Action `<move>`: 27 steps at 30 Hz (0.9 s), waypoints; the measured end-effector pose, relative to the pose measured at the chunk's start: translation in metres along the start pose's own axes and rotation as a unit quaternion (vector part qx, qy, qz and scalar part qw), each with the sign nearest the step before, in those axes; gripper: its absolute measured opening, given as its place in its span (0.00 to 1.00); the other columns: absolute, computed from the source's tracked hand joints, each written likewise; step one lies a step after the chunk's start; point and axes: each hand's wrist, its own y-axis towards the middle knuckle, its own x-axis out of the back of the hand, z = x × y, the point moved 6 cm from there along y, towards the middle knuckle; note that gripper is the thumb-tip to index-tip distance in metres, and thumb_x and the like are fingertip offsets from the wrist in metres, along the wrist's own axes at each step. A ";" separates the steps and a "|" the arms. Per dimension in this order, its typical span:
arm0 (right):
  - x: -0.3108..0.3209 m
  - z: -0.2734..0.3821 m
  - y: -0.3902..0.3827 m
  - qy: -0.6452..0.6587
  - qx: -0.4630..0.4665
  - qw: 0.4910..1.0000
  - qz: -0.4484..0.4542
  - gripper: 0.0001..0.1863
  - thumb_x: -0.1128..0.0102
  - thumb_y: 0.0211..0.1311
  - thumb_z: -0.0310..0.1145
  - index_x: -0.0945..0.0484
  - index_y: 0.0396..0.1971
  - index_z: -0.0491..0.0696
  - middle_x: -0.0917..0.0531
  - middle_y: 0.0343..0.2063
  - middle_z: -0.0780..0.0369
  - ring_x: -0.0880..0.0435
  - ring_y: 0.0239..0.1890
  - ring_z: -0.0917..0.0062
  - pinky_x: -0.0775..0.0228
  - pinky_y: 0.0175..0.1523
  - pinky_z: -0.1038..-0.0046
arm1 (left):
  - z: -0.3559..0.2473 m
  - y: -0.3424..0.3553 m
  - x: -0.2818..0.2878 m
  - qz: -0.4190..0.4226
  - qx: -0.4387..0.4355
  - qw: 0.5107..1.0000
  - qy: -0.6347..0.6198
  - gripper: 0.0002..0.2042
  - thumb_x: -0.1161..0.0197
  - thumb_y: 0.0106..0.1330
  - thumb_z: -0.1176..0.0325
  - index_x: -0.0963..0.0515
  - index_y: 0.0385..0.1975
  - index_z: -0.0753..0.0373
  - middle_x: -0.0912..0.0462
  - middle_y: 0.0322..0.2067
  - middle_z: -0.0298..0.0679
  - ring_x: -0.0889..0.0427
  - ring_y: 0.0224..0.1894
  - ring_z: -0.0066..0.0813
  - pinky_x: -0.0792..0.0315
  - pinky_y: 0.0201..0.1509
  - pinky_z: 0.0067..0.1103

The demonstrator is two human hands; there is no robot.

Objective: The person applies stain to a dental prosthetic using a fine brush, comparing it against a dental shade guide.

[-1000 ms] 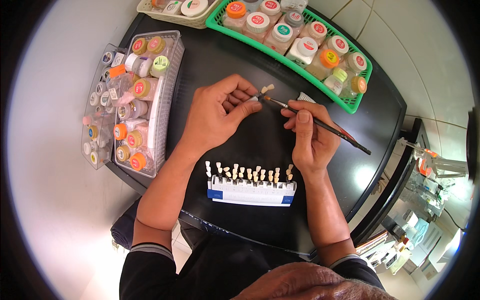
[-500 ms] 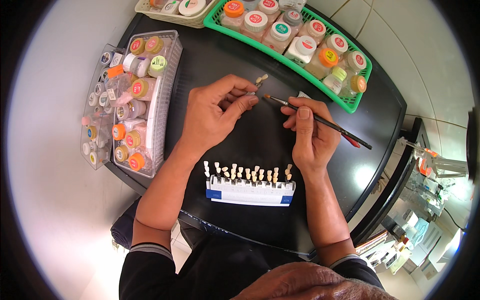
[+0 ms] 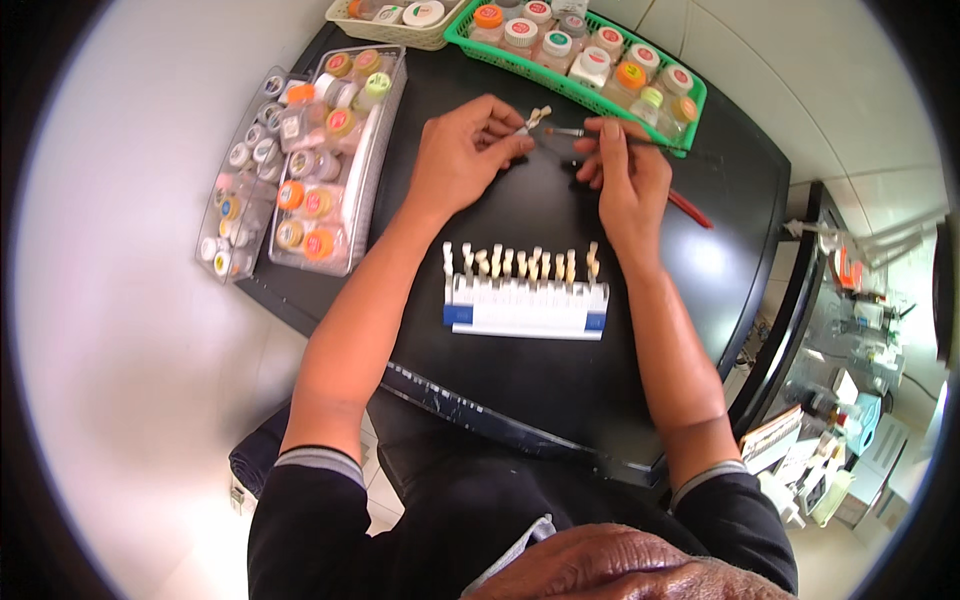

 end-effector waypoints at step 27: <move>0.011 -0.017 0.007 0.044 0.021 0.999 -0.012 0.20 0.42 0.85 0.44 0.13 0.47 0.41 0.10 0.32 0.62 0.18 0.24 0.86 0.32 0.29 0.81 | 0.002 0.010 0.002 -0.016 -0.093 0.996 -0.010 0.07 0.23 0.66 0.77 0.15 0.39 0.65 0.10 0.37 0.35 0.12 0.40 0.20 0.19 0.47 0.19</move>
